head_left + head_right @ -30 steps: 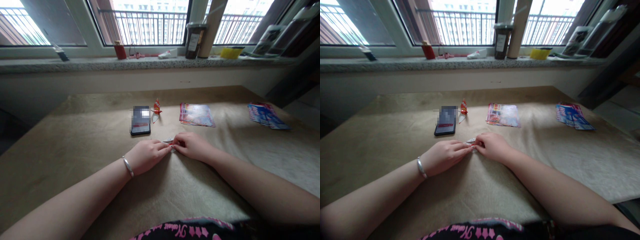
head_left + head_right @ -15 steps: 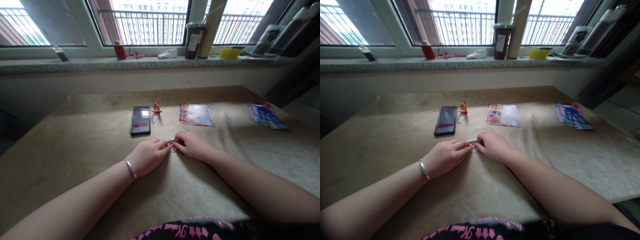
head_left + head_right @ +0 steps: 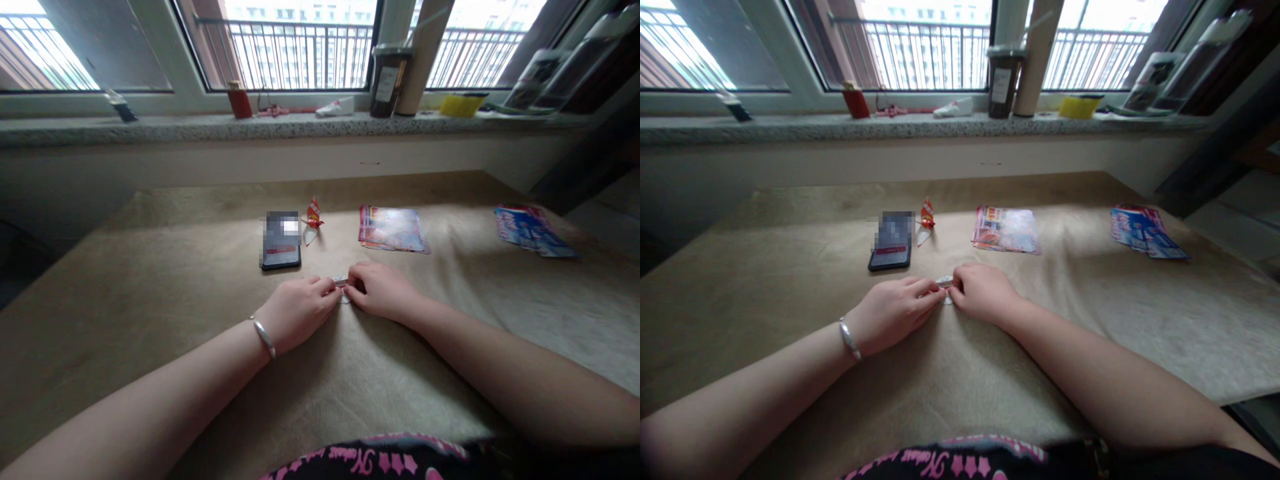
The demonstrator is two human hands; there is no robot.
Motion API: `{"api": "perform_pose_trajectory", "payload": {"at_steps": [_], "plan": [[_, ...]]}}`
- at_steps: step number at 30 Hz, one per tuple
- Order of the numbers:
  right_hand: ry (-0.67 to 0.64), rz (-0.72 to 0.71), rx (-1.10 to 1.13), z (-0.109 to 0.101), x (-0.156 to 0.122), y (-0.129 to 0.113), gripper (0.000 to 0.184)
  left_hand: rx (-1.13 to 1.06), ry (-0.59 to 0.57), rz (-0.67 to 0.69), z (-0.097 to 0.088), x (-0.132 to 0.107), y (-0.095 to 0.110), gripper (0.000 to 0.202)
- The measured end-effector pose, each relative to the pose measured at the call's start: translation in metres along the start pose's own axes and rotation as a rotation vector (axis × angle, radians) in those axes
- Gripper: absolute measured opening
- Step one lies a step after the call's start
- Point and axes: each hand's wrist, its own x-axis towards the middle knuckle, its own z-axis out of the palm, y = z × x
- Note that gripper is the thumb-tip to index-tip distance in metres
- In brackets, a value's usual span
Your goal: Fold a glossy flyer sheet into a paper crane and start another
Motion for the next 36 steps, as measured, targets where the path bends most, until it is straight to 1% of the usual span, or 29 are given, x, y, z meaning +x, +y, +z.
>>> {"api": "perform_pose_trajectory", "payload": {"at_steps": [3, 8, 13, 15, 18, 20, 22, 25, 29, 32, 36], "plan": [[0.002, 0.004, 0.012, -0.001, 0.000, 0.001, 0.015, -0.003, -0.007, 0.014, 0.001, -0.002, -0.001, 0.022], [-0.012, 0.011, 0.046, -0.002, -0.001, 0.002, 0.015, -0.031, 0.017, 0.087, 0.001, -0.003, -0.004, 0.025], [-0.001, -0.012, 0.092, -0.001, -0.003, 0.004, 0.011, -0.052, 0.014, 0.068, 0.000, -0.002, -0.005, 0.025], [0.034, -0.072, 0.095, -0.001, -0.003, 0.006, 0.009, -0.061, 0.006, 0.071, 0.001, -0.002, -0.006, 0.026], [0.082, -0.227, 0.025, -0.001, -0.005, 0.007, 0.010, -0.065, -0.001, 0.070, 0.002, -0.002, -0.007, 0.026], [0.085, -0.314, -0.042, -0.002, -0.007, 0.007, 0.014, -0.068, 0.004, 0.064, 0.003, -0.003, -0.009, 0.026], [0.072, -0.354, -0.099, -0.004, -0.009, 0.006, 0.017, -0.073, 0.007, 0.063, 0.004, -0.004, -0.009, 0.027], [0.066, -0.318, -0.123, -0.005, -0.011, 0.005, 0.017, -0.086, 0.010, 0.057, 0.005, -0.005, -0.009, 0.027], [0.072, -0.225, -0.016, -0.003, -0.009, 0.008, 0.016, -0.117, 0.014, 0.016, 0.004, -0.004, -0.008, 0.027], [0.047, -0.215, 0.079, -0.001, -0.007, 0.011, 0.011, -0.115, 0.010, -0.026, 0.002, -0.003, -0.006, 0.026], [0.026, -0.223, 0.198, 0.000, -0.006, 0.011, 0.008, -0.097, -0.028, -0.026, -0.001, -0.003, -0.003, 0.023]]}}
